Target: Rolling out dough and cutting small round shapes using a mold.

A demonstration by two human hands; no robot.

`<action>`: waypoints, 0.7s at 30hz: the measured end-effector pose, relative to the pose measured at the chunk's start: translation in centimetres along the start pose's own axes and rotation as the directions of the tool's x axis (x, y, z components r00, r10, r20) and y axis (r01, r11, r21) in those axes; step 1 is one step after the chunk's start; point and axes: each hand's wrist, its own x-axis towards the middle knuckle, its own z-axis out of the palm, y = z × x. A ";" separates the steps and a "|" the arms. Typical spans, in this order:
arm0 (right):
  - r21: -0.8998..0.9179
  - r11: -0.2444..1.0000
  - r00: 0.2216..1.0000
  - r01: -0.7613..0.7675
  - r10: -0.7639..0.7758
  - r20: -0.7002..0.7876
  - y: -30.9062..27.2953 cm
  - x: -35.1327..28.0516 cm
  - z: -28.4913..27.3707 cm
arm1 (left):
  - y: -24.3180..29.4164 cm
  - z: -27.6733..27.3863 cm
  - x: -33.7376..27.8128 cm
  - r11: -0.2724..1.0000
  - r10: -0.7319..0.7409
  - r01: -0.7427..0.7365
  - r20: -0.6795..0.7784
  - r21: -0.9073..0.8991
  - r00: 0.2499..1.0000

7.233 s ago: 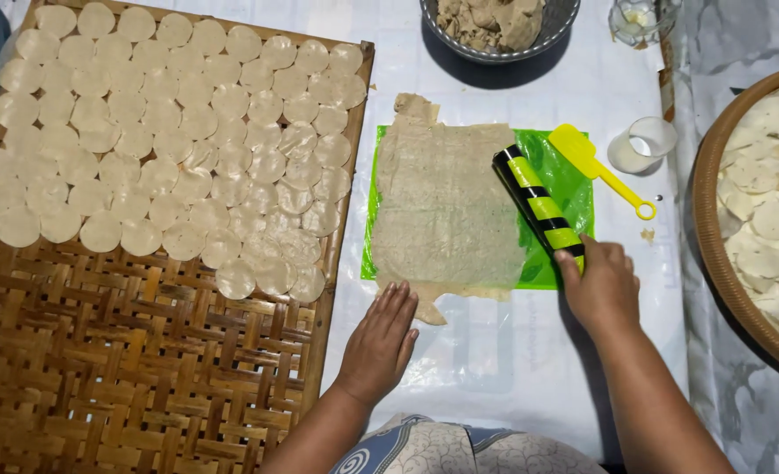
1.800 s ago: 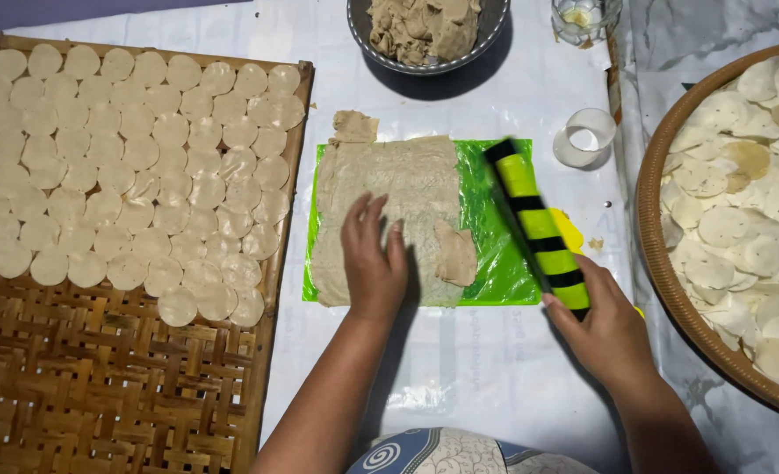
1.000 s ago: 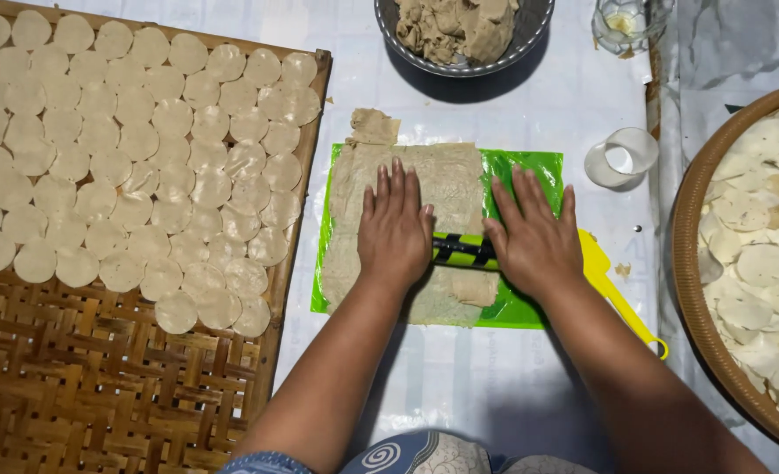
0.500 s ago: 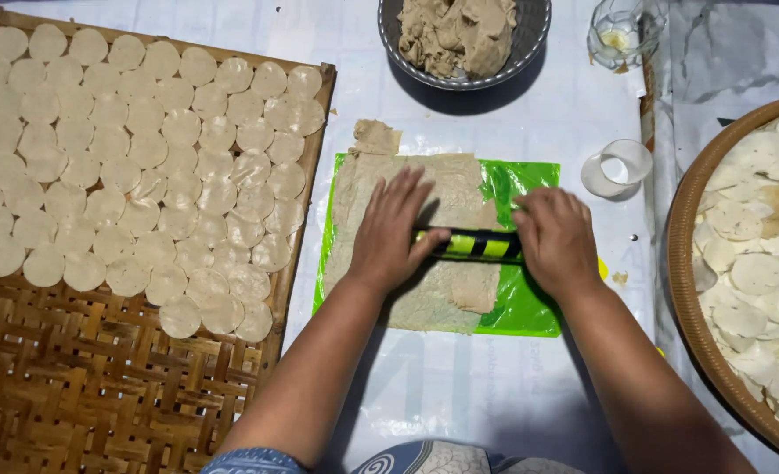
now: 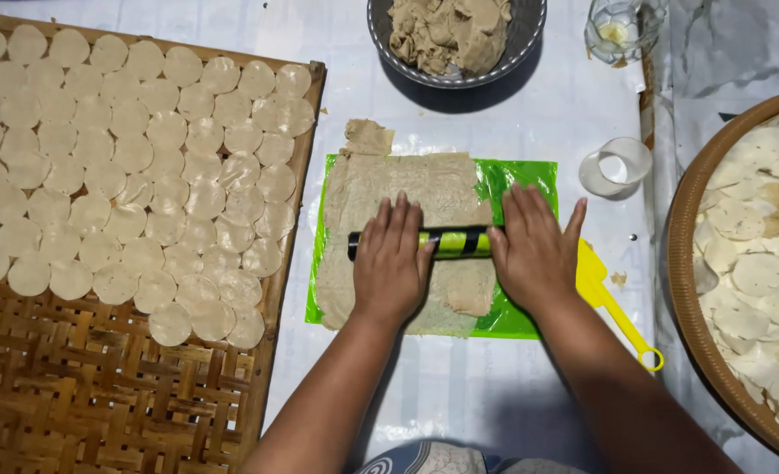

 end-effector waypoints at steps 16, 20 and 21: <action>0.456 0.887 0.997 -0.070 0.046 0.065 4.2 10.9 -0.7 | -5.3 -0.5 7.8 0.967 0.152 -0.069 0.340 -0.245 0.928; 0.147 0.980 0.912 0.137 -0.183 0.368 2.0 8.8 -5.3 | -5.5 -0.7 7.8 0.973 0.218 -0.176 0.356 -0.147 0.909; 0.019 0.983 0.921 0.184 -0.179 0.345 2.0 8.5 -5.7 | -5.2 -0.9 7.9 0.964 0.251 -0.208 0.315 -0.163 0.916</action>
